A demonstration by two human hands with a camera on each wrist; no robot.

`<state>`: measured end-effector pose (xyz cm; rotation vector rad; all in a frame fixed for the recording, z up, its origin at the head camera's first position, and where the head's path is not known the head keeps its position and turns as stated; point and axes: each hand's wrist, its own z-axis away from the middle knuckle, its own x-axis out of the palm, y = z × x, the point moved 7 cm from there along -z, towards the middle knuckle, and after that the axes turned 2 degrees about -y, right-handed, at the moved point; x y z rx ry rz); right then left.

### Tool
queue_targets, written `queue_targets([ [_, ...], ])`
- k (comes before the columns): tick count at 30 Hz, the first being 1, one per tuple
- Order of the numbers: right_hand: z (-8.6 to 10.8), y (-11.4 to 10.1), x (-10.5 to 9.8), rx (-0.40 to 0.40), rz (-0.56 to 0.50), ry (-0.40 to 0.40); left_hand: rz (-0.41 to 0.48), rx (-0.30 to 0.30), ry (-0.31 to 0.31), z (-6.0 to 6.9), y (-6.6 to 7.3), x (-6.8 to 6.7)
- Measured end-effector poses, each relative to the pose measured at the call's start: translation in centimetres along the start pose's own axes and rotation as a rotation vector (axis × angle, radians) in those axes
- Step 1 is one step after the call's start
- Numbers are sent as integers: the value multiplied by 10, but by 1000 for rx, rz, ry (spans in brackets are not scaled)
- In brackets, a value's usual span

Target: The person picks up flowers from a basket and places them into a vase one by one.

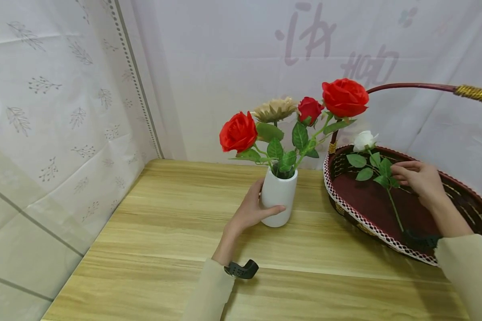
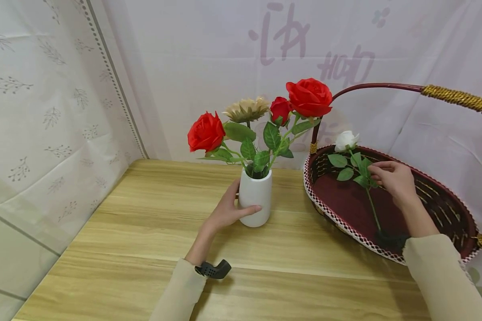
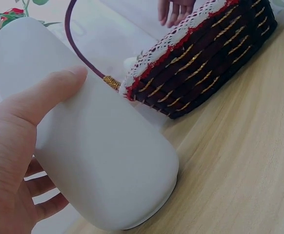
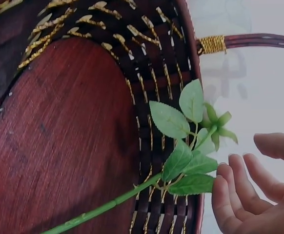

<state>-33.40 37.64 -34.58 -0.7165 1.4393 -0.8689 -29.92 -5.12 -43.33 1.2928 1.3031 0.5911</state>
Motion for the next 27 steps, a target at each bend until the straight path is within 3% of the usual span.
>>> queue_targets([
  [6, -5, 8, -1, 16, 127, -21, 1, 0, 1, 0, 0, 0],
  [16, -10, 20, 0, 31, 138, -61, 10, 0, 3, 1, -1, 0],
  [27, -17, 37, 0, 23, 227, -122, 7, 2, -2, 0, 0, 0],
])
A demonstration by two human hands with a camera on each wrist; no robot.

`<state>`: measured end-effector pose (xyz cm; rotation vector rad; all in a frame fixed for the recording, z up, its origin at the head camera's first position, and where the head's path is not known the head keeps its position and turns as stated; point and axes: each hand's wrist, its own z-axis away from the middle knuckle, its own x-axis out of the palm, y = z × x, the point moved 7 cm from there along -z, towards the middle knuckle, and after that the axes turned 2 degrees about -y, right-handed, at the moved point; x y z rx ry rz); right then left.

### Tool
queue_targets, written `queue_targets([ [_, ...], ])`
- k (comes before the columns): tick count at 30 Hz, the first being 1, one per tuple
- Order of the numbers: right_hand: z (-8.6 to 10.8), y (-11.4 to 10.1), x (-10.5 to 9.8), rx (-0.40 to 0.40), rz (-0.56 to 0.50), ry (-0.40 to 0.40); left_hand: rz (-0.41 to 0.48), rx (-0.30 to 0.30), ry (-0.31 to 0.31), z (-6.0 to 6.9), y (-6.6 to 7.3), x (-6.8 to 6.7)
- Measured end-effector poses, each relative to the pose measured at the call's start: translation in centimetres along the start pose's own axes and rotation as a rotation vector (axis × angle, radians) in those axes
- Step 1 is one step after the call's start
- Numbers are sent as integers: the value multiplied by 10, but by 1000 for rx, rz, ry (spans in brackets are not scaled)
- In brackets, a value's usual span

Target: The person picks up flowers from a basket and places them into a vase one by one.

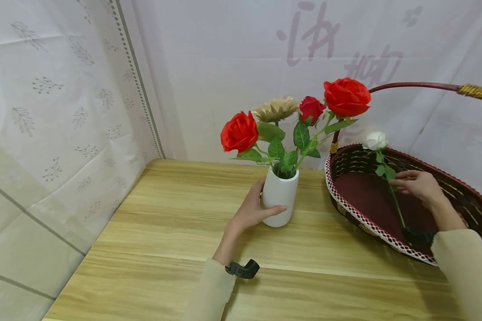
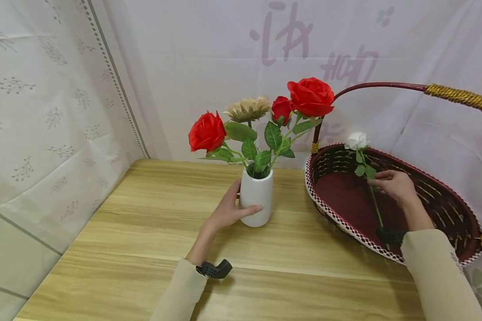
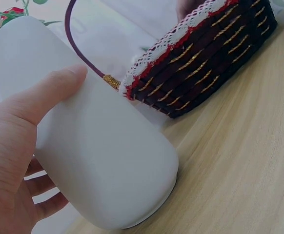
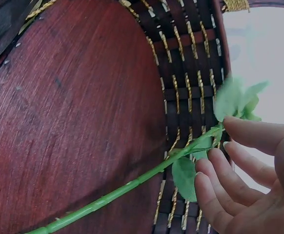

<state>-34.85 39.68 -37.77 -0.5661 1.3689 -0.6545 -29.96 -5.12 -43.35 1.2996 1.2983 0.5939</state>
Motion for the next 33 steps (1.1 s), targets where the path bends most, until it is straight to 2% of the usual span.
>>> queue_targets([
  [5, -3, 12, 1, 14, 42, 6, 1, -10, 1, 0, -1, 0],
  [10, -5, 21, 4, 26, 16, -7, -7, -8, 2, 0, -1, 0],
  [16, -5, 25, 8, 24, -9, -13, -3, -9, 2, 0, -2, 1],
  [33, -3, 33, 12, 18, 88, 14, -1, 2, 1, 0, -1, 1],
])
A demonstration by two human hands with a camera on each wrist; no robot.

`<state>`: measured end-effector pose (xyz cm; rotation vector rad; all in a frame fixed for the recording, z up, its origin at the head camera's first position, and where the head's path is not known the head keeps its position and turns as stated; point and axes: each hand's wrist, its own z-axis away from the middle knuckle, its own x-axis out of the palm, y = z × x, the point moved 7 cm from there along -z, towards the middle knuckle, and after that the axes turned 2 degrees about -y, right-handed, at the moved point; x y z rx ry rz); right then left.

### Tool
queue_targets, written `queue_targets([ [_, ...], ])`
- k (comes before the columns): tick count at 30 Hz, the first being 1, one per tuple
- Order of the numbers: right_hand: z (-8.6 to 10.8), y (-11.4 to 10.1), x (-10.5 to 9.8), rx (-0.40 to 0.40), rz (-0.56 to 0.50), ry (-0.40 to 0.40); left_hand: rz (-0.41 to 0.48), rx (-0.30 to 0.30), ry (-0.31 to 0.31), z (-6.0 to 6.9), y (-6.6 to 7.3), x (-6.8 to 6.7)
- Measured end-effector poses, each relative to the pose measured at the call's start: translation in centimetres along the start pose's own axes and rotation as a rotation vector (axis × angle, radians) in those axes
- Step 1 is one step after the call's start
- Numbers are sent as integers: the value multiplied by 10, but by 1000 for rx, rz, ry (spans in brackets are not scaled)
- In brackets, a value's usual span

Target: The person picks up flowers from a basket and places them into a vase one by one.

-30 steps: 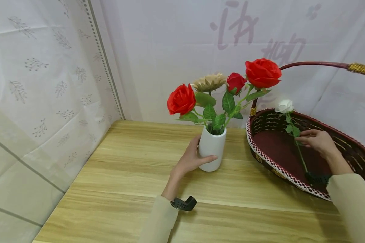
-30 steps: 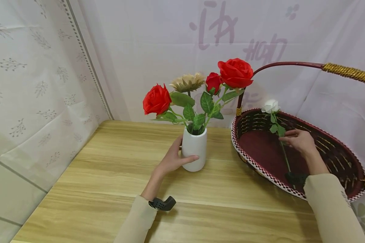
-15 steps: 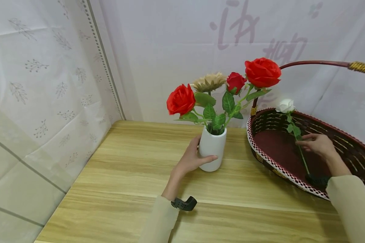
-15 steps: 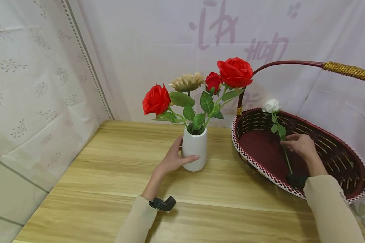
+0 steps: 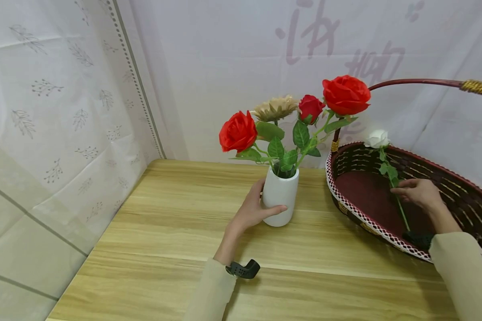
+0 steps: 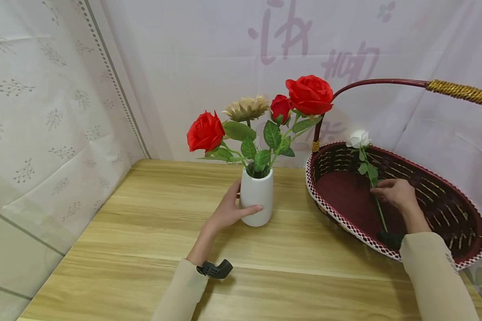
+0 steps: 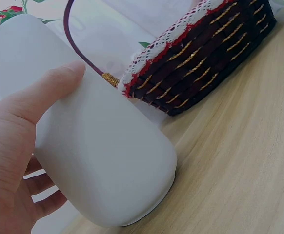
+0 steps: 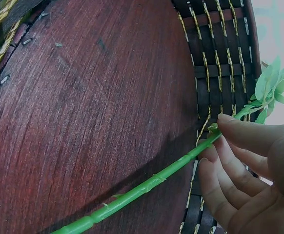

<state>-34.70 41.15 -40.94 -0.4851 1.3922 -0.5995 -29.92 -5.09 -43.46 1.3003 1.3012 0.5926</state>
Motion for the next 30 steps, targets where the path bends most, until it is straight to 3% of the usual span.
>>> queue_targets([
  [11, 2, -1, -3, 2, 101, 38, -2, 13, 4, 0, 0, 0],
  [18, 5, -6, -11, -5, 95, 94, 3, 11, 4, -1, 0, 0],
  [30, 10, -16, -21, 2, 80, 96, 4, 4, 4, 0, -2, 0],
])
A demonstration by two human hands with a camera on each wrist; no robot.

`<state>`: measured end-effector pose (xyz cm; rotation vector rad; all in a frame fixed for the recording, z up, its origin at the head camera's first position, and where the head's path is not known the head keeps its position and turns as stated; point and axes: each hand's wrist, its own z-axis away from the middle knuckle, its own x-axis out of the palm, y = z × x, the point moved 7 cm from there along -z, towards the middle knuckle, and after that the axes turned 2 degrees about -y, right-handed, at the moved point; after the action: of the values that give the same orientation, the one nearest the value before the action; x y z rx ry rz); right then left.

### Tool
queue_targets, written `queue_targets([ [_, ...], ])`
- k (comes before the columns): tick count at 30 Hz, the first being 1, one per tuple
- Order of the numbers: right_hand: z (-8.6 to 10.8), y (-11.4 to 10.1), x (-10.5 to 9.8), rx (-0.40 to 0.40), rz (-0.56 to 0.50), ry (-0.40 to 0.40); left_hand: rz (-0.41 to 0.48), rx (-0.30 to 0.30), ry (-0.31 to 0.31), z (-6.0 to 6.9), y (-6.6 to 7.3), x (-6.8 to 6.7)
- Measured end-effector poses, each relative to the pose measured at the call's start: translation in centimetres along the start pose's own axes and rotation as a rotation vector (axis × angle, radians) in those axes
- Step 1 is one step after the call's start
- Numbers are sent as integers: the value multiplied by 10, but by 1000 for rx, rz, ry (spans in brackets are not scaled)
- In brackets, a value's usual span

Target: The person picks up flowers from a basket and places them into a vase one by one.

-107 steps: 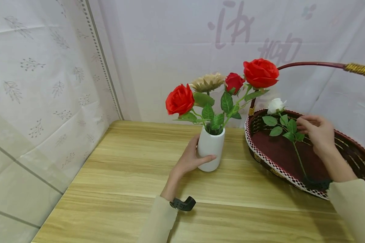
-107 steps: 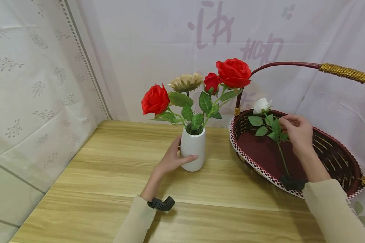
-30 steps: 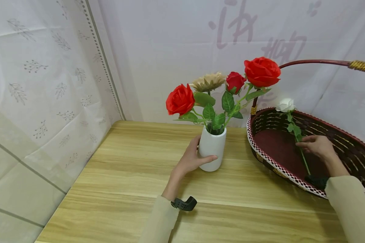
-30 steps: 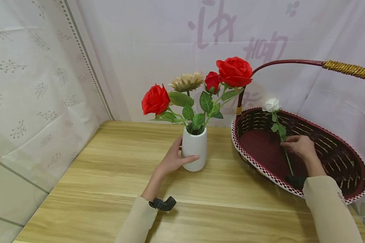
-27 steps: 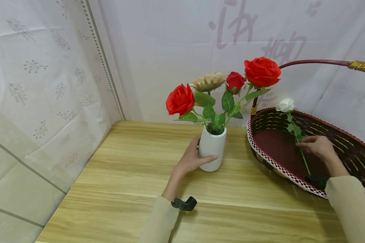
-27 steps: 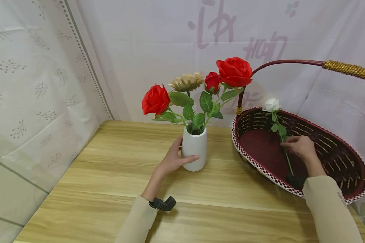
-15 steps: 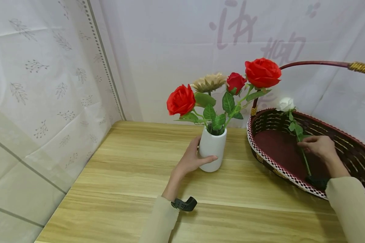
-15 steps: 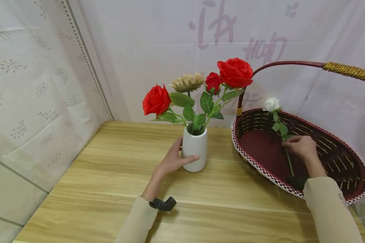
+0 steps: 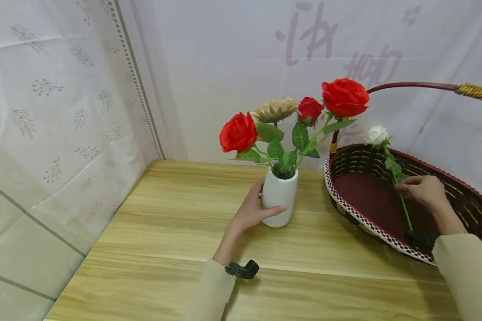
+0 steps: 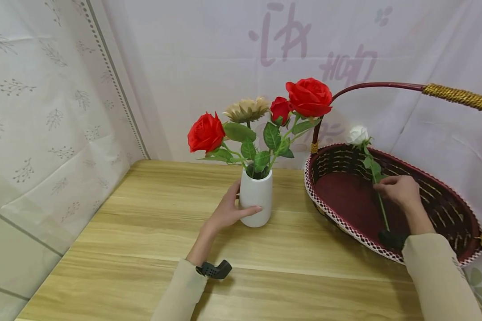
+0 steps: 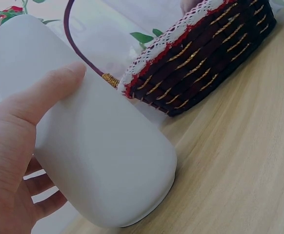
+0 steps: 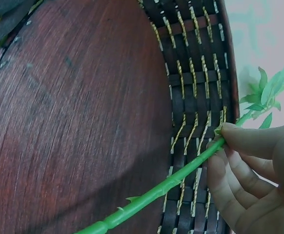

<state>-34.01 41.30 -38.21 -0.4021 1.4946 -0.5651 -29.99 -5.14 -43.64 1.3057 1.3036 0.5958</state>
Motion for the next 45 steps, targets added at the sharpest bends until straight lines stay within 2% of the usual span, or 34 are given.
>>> queue_targets([
  [17, 0, -26, -8, 8, -79, 18, 2, 5, 13, -1, 0, -1],
  [30, 2, -44, -13, 78, -202, 12, 4, 6, 20, -1, 0, 0],
  [37, 9, -51, -18, 116, -323, 36, 2, -11, 18, -1, 1, 0],
  [45, 15, -63, -26, 84, -477, 104, 0, -39, 24, 0, -1, 0],
])
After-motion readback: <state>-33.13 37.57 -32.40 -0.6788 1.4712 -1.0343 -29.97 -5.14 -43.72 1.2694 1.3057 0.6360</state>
